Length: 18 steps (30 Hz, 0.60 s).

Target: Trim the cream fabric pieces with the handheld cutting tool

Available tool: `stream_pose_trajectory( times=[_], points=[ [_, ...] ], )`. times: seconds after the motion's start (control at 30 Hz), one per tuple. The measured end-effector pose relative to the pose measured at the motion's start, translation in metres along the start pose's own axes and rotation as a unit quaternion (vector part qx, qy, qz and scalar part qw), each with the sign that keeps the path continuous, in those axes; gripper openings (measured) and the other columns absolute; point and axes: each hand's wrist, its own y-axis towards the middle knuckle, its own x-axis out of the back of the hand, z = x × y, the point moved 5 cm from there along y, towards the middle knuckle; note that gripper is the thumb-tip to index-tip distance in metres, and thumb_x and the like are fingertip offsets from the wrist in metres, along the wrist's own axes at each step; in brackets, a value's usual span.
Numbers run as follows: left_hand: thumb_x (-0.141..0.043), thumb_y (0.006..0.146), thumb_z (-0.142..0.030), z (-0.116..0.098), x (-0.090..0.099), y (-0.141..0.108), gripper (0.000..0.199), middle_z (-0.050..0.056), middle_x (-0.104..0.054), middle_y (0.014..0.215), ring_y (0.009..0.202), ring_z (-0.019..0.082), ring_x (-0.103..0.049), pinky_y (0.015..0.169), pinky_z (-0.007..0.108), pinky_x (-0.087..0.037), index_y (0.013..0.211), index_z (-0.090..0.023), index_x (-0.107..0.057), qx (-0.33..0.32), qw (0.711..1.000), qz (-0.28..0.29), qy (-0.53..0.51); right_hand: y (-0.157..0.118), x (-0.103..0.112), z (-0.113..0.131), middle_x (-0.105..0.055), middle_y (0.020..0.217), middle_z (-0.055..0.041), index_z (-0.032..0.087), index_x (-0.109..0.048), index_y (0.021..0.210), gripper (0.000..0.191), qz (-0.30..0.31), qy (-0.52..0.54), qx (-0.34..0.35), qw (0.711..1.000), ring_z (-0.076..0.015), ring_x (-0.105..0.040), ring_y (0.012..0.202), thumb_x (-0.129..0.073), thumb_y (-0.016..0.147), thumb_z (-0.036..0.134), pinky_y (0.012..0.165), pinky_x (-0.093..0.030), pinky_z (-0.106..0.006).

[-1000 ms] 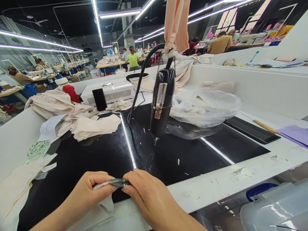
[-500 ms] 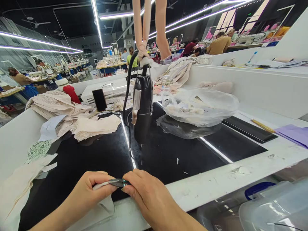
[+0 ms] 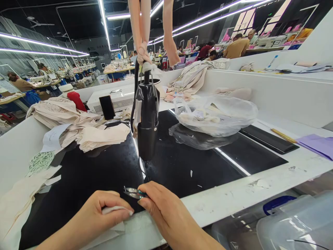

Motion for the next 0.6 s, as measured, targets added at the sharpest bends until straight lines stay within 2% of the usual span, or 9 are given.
stream_pose_trajectory(
  times=[0.07,0.13,0.2,0.3,0.37,0.47,0.57,0.6],
  points=[
    [-0.073,0.082,-0.037,0.004,-0.006,-0.004,0.021,0.003,-0.070,0.078,0.069,0.015,-0.056,0.067,0.025,-0.043,0.090,-0.025,-0.087,-0.002,0.999,0.044,0.017,-0.003,0.005,-0.003,-0.072,0.099,-0.0058,0.025,-0.064,0.121,0.043,-0.024,0.002,-0.007,1.000,-0.0214,-0.069,0.091,-0.034,0.109,0.054,0.081,-0.056,-0.033],
    [-0.075,0.083,-0.040,0.007,-0.012,-0.009,0.021,0.003,-0.068,0.076,0.067,0.015,-0.055,0.065,0.024,-0.042,0.094,-0.027,-0.087,-0.016,0.996,0.080,0.030,-0.003,0.006,-0.002,-0.073,0.101,-0.0068,0.025,-0.064,0.122,0.042,-0.018,-0.002,0.001,1.000,-0.0216,-0.070,0.092,-0.033,0.110,0.050,0.084,-0.058,-0.035],
    [-0.075,0.086,-0.047,0.009,-0.016,-0.013,0.025,0.003,-0.068,0.075,0.067,0.015,-0.056,0.065,0.024,-0.042,0.096,-0.028,-0.087,-0.039,0.993,0.105,0.038,0.002,0.002,0.004,-0.074,0.108,-0.0082,0.024,-0.065,0.123,0.041,0.003,-0.009,0.037,0.999,-0.0217,-0.070,0.099,-0.032,0.111,0.045,0.089,-0.059,-0.036],
    [-0.068,0.093,-0.059,0.009,-0.019,-0.018,0.035,0.005,-0.070,0.074,0.072,0.017,-0.058,0.069,0.024,-0.043,0.100,-0.030,-0.086,-0.067,0.988,0.131,0.047,0.013,-0.010,0.014,-0.074,0.126,-0.0108,0.021,-0.063,0.134,0.038,0.027,-0.054,0.102,0.993,-0.0249,-0.065,0.124,-0.036,0.111,0.036,0.104,-0.055,-0.040],
    [-0.063,0.095,-0.066,0.008,-0.020,-0.021,0.043,0.006,-0.070,0.075,0.076,0.018,-0.059,0.071,0.025,-0.044,0.103,-0.031,-0.086,-0.077,0.986,0.140,0.048,0.019,-0.017,0.018,-0.074,0.129,-0.0114,0.018,-0.063,0.136,0.037,0.042,-0.098,0.134,0.985,-0.0281,-0.060,0.132,-0.039,0.110,0.031,0.109,-0.053,-0.044],
    [-0.062,0.092,-0.072,0.006,-0.017,-0.025,0.048,0.007,-0.069,0.079,0.078,0.018,-0.058,0.071,0.025,-0.044,0.103,-0.032,-0.086,-0.077,0.987,0.135,0.036,0.016,-0.018,0.017,-0.078,0.120,-0.0114,0.016,-0.068,0.126,0.036,0.055,-0.127,0.169,0.976,-0.0284,-0.065,0.124,-0.039,0.110,0.029,0.105,-0.055,-0.045],
    [-0.068,0.092,-0.063,0.006,-0.009,-0.028,0.039,0.007,-0.068,0.081,0.075,0.017,-0.057,0.068,0.024,-0.044,0.100,-0.030,-0.087,-0.057,0.991,0.115,0.029,-0.006,0.003,0.005,-0.079,0.108,-0.0098,0.021,-0.070,0.117,0.035,0.021,-0.136,0.185,0.973,-0.0263,-0.071,0.108,-0.039,0.110,0.036,0.094,-0.059,-0.040],
    [-0.070,0.092,-0.056,0.005,-0.005,-0.028,0.034,0.006,-0.067,0.080,0.074,0.016,-0.057,0.068,0.024,-0.043,0.099,-0.028,-0.087,-0.052,0.993,0.105,0.030,-0.014,0.014,-0.003,-0.079,0.110,-0.0097,0.023,-0.070,0.119,0.035,0.000,-0.153,0.178,0.972,-0.0268,-0.071,0.108,-0.039,0.109,0.037,0.096,-0.058,-0.041]
  ],
)
